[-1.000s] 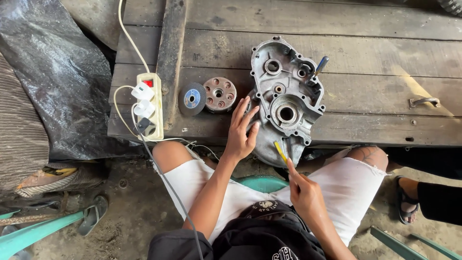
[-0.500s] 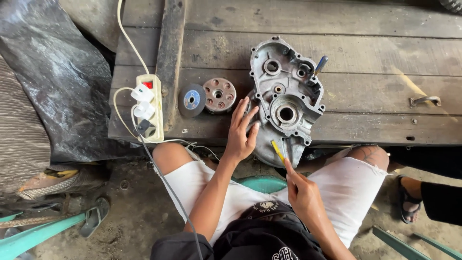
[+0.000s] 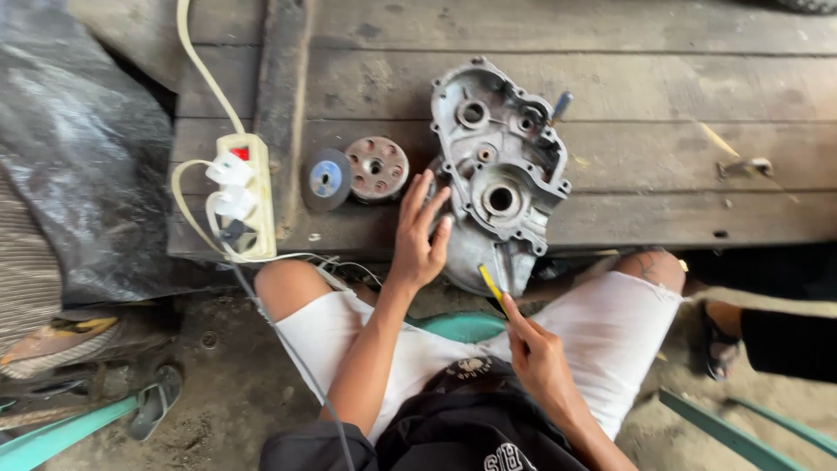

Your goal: Cleaning residue from the interior of a motorcycle crankcase using a toothbrush.

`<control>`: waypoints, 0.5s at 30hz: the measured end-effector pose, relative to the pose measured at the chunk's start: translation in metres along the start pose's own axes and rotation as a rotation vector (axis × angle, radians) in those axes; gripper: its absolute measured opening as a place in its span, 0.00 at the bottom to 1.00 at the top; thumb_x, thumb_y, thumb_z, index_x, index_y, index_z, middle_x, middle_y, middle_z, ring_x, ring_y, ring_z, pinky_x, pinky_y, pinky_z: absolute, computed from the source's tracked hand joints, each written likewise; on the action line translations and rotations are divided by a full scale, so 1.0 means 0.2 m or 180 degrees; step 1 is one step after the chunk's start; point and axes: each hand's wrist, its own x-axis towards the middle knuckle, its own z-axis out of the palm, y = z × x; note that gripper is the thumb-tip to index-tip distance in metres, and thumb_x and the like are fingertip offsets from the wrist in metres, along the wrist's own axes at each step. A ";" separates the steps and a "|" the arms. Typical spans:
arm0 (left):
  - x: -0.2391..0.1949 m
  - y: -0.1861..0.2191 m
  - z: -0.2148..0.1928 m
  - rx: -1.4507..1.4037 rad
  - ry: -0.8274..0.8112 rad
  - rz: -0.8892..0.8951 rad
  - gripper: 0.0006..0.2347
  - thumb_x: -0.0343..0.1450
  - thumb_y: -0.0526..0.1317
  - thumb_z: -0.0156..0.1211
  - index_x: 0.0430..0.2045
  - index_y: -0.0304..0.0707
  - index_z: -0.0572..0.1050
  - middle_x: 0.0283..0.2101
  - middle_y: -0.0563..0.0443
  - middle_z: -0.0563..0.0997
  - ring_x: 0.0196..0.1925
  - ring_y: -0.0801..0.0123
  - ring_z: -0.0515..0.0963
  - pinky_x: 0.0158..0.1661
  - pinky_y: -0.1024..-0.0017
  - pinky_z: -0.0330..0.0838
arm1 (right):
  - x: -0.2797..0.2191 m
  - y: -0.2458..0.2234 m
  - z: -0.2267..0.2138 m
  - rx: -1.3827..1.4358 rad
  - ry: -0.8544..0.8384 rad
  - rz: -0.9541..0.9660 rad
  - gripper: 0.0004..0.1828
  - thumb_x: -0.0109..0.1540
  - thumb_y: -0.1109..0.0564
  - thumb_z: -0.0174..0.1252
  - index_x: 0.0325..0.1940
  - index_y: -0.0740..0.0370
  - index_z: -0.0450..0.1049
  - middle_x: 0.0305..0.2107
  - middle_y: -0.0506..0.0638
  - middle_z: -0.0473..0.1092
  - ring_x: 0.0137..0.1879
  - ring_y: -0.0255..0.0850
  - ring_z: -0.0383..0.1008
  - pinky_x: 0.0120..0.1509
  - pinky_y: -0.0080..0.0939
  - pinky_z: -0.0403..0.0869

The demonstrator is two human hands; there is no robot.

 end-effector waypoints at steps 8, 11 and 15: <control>0.01 0.03 -0.01 -0.0075 -0.0008 0.0058 0.17 0.82 0.42 0.44 0.64 0.34 0.70 0.75 0.39 0.59 0.79 0.47 0.56 0.75 0.49 0.57 | 0.02 -0.05 -0.04 0.0028 0.0486 -0.0252 0.25 0.70 0.60 0.44 0.73 0.59 0.59 0.23 0.47 0.64 0.24 0.38 0.59 0.31 0.39 0.64; -0.01 0.04 -0.01 -0.0052 -0.0032 -0.0013 0.18 0.81 0.43 0.44 0.63 0.34 0.70 0.74 0.39 0.60 0.79 0.47 0.57 0.75 0.49 0.56 | -0.01 -0.02 -0.03 0.0091 0.0203 0.0285 0.23 0.70 0.59 0.40 0.71 0.59 0.54 0.25 0.50 0.70 0.24 0.46 0.69 0.36 0.45 0.71; 0.01 0.04 -0.02 -0.0084 -0.0039 -0.0045 0.17 0.81 0.41 0.45 0.63 0.33 0.70 0.74 0.38 0.60 0.79 0.49 0.56 0.76 0.50 0.54 | 0.01 -0.09 -0.08 0.0027 0.0576 -0.0108 0.17 0.70 0.58 0.40 0.61 0.67 0.54 0.24 0.46 0.68 0.21 0.38 0.63 0.31 0.39 0.69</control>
